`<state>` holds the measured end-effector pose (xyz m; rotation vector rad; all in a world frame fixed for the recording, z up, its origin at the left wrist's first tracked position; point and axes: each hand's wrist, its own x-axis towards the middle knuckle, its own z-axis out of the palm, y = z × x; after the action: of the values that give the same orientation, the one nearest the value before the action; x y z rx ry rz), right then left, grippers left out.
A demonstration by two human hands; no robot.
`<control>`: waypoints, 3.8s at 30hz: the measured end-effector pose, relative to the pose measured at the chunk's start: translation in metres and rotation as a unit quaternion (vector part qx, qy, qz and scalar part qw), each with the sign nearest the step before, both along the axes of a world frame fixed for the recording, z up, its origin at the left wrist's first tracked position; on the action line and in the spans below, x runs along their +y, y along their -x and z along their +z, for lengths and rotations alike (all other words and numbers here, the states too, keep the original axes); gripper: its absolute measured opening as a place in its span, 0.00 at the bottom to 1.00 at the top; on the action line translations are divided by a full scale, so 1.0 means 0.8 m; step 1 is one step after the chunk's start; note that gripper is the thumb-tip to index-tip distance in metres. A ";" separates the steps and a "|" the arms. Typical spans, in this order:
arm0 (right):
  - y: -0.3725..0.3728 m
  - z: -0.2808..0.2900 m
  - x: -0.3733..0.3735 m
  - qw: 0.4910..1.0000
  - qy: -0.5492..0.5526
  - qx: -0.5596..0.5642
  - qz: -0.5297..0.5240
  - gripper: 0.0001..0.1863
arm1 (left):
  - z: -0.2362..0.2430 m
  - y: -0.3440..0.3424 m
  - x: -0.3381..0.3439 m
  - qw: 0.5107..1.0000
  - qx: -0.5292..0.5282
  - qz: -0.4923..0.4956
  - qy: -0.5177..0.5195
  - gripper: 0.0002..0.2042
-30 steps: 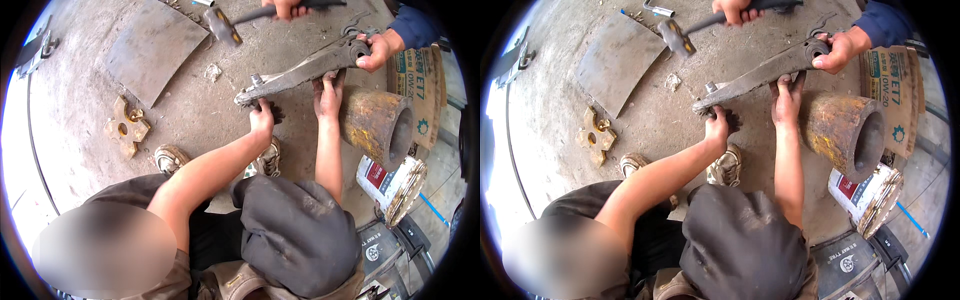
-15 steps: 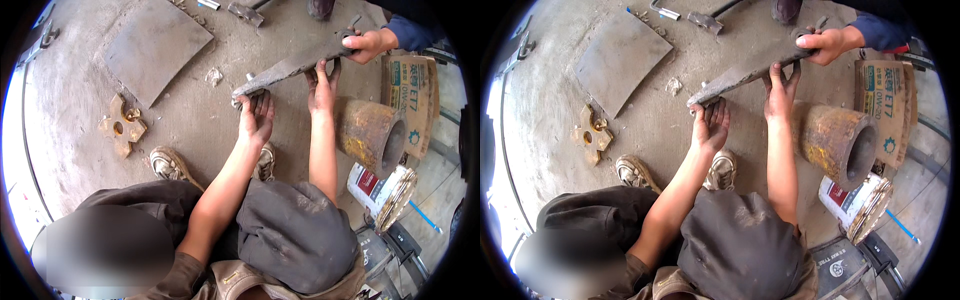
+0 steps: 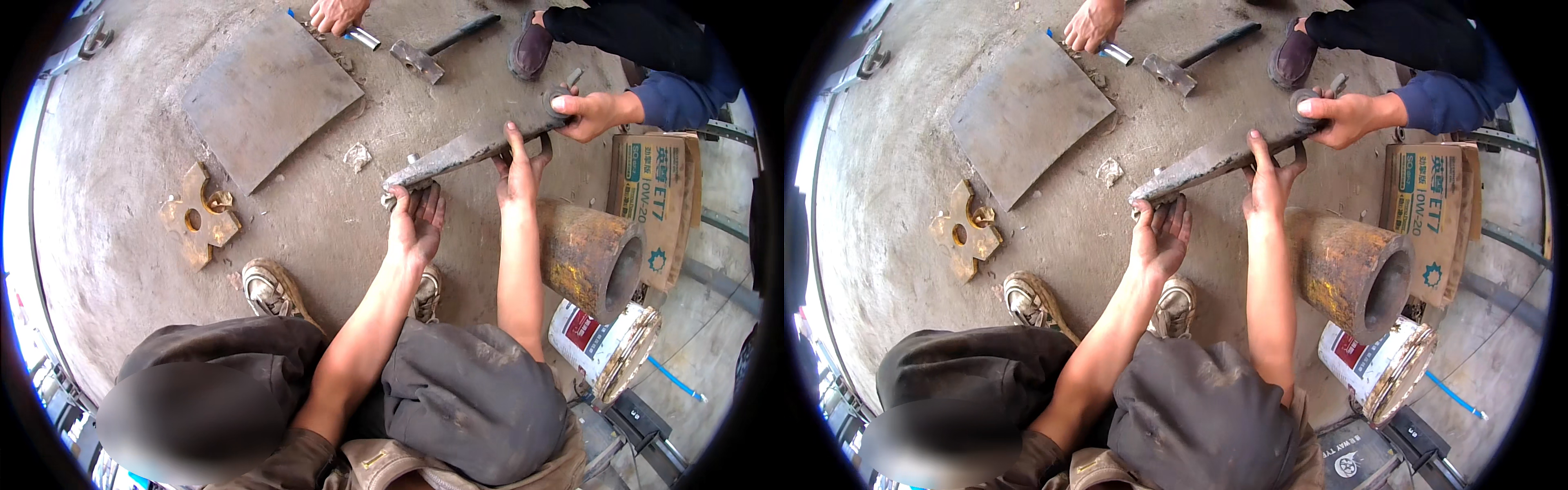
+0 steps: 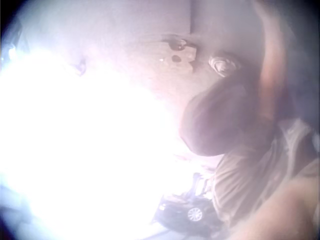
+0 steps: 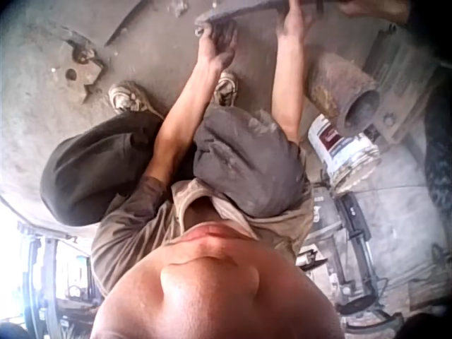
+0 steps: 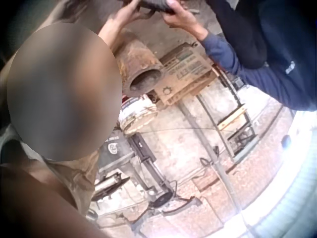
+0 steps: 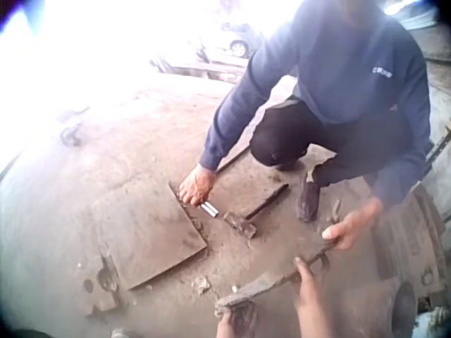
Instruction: The person works with a coworker to repair a metal car part, likely a control arm. They use a hammer to strike the part and a metal bar to pry or bend it. The person also picks up a wrench and walks around the garage before returning to the task.
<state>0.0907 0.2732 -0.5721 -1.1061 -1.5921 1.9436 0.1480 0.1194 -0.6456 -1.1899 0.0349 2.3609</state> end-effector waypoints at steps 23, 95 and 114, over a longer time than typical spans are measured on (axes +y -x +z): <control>-0.013 -0.031 0.012 0.997 0.065 0.051 -0.009 0.41 | -0.014 0.067 -0.020 0.964 0.152 -0.145 0.160 0.36; 0.052 0.121 0.163 0.679 -0.501 0.084 0.530 0.21 | 0.102 0.171 0.084 -0.083 0.587 -0.331 0.734 0.16; 0.068 0.132 0.179 0.746 -0.471 0.080 0.464 0.14 | 0.105 0.158 0.103 -0.130 0.569 -0.305 0.752 0.17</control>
<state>0.0365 0.4164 -0.4665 0.3569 -2.7883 1.1306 0.0216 0.2020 -0.5618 -1.0866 -2.7226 -0.1510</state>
